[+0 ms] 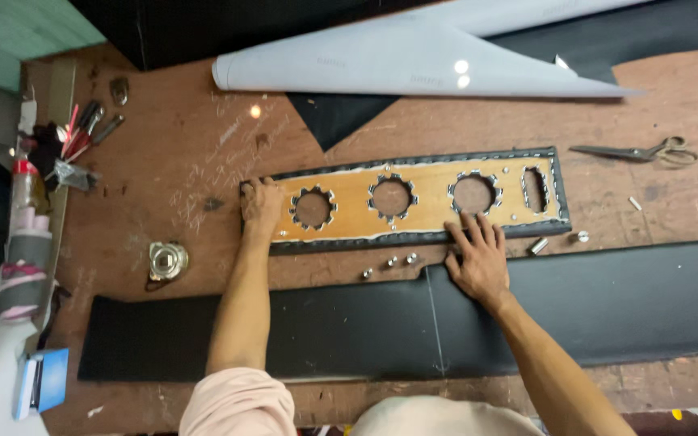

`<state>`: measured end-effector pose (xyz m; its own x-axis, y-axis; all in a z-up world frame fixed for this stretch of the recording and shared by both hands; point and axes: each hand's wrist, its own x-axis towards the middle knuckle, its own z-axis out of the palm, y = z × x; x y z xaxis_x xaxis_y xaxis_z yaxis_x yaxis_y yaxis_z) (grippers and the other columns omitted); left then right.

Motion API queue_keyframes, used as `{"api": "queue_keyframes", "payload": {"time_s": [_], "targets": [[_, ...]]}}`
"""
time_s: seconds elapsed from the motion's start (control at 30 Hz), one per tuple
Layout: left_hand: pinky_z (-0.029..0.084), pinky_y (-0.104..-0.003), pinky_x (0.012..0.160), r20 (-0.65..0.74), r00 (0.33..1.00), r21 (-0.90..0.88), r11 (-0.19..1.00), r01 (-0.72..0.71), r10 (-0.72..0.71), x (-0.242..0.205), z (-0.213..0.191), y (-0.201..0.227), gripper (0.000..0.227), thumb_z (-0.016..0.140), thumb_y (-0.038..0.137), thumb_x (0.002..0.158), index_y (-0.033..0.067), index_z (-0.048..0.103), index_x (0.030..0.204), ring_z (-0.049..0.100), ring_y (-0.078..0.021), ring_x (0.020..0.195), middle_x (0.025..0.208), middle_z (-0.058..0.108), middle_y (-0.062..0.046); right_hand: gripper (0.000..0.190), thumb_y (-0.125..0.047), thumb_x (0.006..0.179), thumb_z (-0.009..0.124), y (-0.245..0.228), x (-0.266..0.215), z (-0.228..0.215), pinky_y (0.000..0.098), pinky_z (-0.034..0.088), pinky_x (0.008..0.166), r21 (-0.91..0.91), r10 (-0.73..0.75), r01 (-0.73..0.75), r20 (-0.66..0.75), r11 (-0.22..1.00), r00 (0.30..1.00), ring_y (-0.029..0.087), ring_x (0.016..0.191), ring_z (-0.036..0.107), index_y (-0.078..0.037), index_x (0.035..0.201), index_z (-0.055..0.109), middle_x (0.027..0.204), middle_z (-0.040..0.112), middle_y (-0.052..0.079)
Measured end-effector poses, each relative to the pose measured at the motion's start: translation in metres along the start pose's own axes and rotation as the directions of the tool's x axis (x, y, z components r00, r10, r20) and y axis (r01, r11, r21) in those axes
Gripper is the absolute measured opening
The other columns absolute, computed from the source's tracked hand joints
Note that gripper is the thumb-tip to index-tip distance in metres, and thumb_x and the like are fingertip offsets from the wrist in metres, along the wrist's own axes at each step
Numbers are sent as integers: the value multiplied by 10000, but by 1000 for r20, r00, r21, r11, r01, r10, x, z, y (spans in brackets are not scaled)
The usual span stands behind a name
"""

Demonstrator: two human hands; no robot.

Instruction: The person aligns a black plastic dashboard panel on a wooden workbench, inserts small white plastic fasteners into pre-drilled holes, and uses a screwdriver to secure them. The person also handles a wooden template with cutouts and places it on the panel.

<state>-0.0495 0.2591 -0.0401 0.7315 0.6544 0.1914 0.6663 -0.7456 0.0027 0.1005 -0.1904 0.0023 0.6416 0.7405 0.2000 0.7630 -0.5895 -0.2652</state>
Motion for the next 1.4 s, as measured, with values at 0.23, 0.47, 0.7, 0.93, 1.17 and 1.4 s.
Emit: {"api": "queue_keyframes", "payload": {"time_s": [0.23,0.47,0.7,0.93,1.17,1.4], "targets": [[549,-540,932,334,940,-179,974,139,-73,19,35,-25,452,514,421,1014,43,689,1188,711,-420,1074,1104,744,-260,604,-316,844,647,6,-7,3,571,250,1195,32,-21,23,-65,999,998,375,1471,361,-202,1431,558,1553,458,150],[537,-511,918,406,873,-134,927,351,-271,35,22,0,583,519,586,991,64,770,1058,681,-398,1089,1130,714,-233,586,-303,818,649,5,-2,4,547,281,1210,31,-18,21,-93,999,995,354,1480,379,-223,1394,580,1542,487,124],[618,-492,786,169,980,-259,955,146,-104,43,51,-5,226,610,108,891,-7,765,1009,725,-444,982,1078,720,-294,593,-307,842,657,4,-6,7,556,268,1224,14,-17,18,-81,1000,997,353,1489,375,-226,1425,578,1562,485,115],[603,-521,782,262,914,-281,881,380,-310,34,23,18,283,667,269,953,2,762,965,732,-428,931,990,730,-267,611,-316,825,665,4,-5,7,551,258,1215,0,-21,21,-66,1000,998,359,1483,366,-222,1422,577,1559,472,116],[620,-494,777,169,959,-270,925,267,-227,42,27,13,212,628,136,942,4,770,1029,737,-430,945,1031,735,-282,592,-304,841,665,4,-7,5,545,268,1214,20,-21,23,-77,1000,997,349,1475,379,-213,1418,571,1553,480,116],[595,-563,704,-226,970,-203,970,-132,85,37,28,-2,403,794,144,639,-53,751,988,680,-561,897,1057,661,-413,586,-290,837,665,1,-4,0,543,275,1203,25,-28,31,-90,999,996,367,1462,384,-197,1409,577,1544,485,132]]}}
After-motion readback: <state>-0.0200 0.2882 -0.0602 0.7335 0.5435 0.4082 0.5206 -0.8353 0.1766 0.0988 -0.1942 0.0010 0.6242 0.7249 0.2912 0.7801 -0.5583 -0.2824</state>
